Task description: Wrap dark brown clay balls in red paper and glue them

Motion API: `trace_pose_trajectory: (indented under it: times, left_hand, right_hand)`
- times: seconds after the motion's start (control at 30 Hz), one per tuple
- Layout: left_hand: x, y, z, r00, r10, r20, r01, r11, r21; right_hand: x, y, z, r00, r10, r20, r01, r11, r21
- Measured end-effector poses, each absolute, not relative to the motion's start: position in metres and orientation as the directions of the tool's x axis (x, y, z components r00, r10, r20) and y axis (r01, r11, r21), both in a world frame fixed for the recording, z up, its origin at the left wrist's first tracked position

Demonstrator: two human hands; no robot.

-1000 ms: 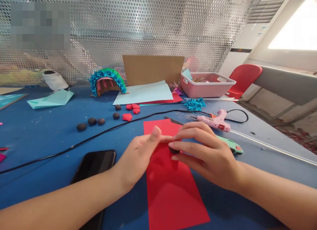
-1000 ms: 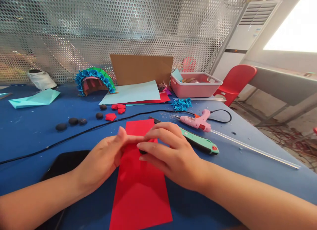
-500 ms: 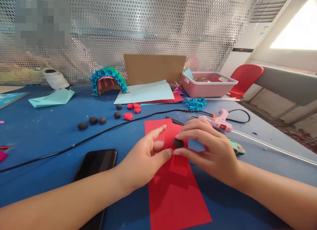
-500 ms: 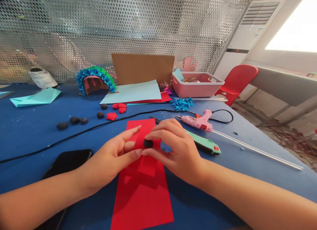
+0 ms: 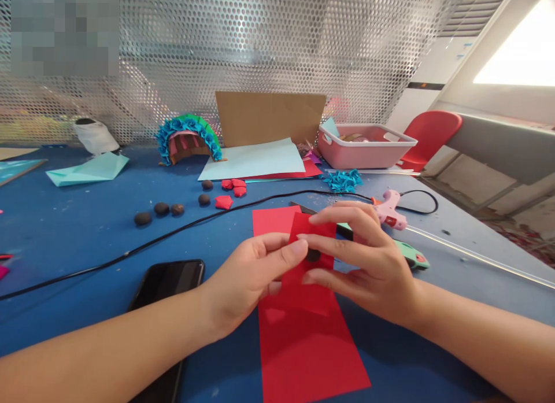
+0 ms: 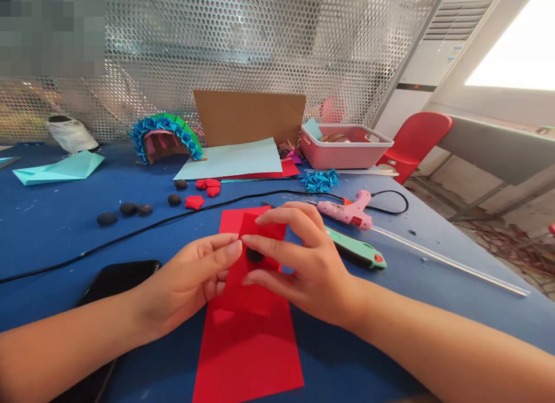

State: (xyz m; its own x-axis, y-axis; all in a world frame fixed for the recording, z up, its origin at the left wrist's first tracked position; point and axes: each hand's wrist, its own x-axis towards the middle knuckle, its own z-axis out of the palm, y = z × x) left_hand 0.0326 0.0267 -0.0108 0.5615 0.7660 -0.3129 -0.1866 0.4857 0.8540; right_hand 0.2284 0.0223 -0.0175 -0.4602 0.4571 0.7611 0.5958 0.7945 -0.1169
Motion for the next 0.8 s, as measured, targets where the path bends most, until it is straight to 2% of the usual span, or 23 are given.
trace_pose_trajectory:
  times: [0.1, 0.2, 0.27, 0.37, 0.47, 0.53, 0.6, 0.67, 0.8]
  left_hand:
    - [0.032, 0.027, -0.013, 0.531, 0.799, -0.282, -0.156, 0.419, 0.894]
    - [0.032, 0.028, -0.015, 0.555, 0.792, -0.257, -0.187, 0.42, 0.888]
    - [0.032, 0.028, -0.015, 0.581, 0.775, -0.249, -0.207, 0.436, 0.876]
    - [0.033, 0.028, -0.015, 0.584, 0.778, -0.231, -0.228, 0.43, 0.874]
    - [0.032, 0.027, -0.015, 0.559, 0.795, -0.234, -0.231, 0.42, 0.877]
    - [0.032, 0.027, -0.015, 0.53, 0.814, -0.24, -0.219, 0.405, 0.888]
    - [0.031, 0.028, -0.015, 0.507, 0.831, -0.229, -0.214, 0.379, 0.9]
    - [0.032, 0.029, -0.015, 0.488, 0.845, -0.22, -0.22, 0.363, 0.906]
    - [0.034, 0.031, -0.012, 0.457, 0.862, -0.221, -0.216, 0.349, 0.912]
  right_hand:
    - [0.229, 0.018, -0.016, -0.496, 0.457, 0.738, 0.588, 0.803, -0.102]
    - [0.231, 0.014, -0.014, -0.53, 0.444, 0.722, 0.521, 0.843, -0.136]
    - [0.231, 0.013, -0.014, -0.527, 0.481, 0.701, 0.489, 0.846, -0.212]
    - [0.231, 0.014, -0.018, -0.46, 0.594, 0.66, 0.46, 0.795, -0.395]
    - [0.227, 0.016, -0.024, -0.252, 0.743, 0.62, 0.387, 0.664, -0.64]
    - [0.223, 0.017, -0.025, -0.155, 0.865, 0.478, 0.264, 0.503, -0.823]
    - [0.22, 0.018, -0.024, -0.187, 0.943, 0.275, 0.133, 0.302, -0.944]
    - [0.217, 0.019, -0.023, -0.244, 0.958, 0.152, 0.022, 0.163, -0.986]
    - [0.215, 0.019, -0.021, -0.236, 0.967, 0.096, -0.083, 0.079, -0.993]
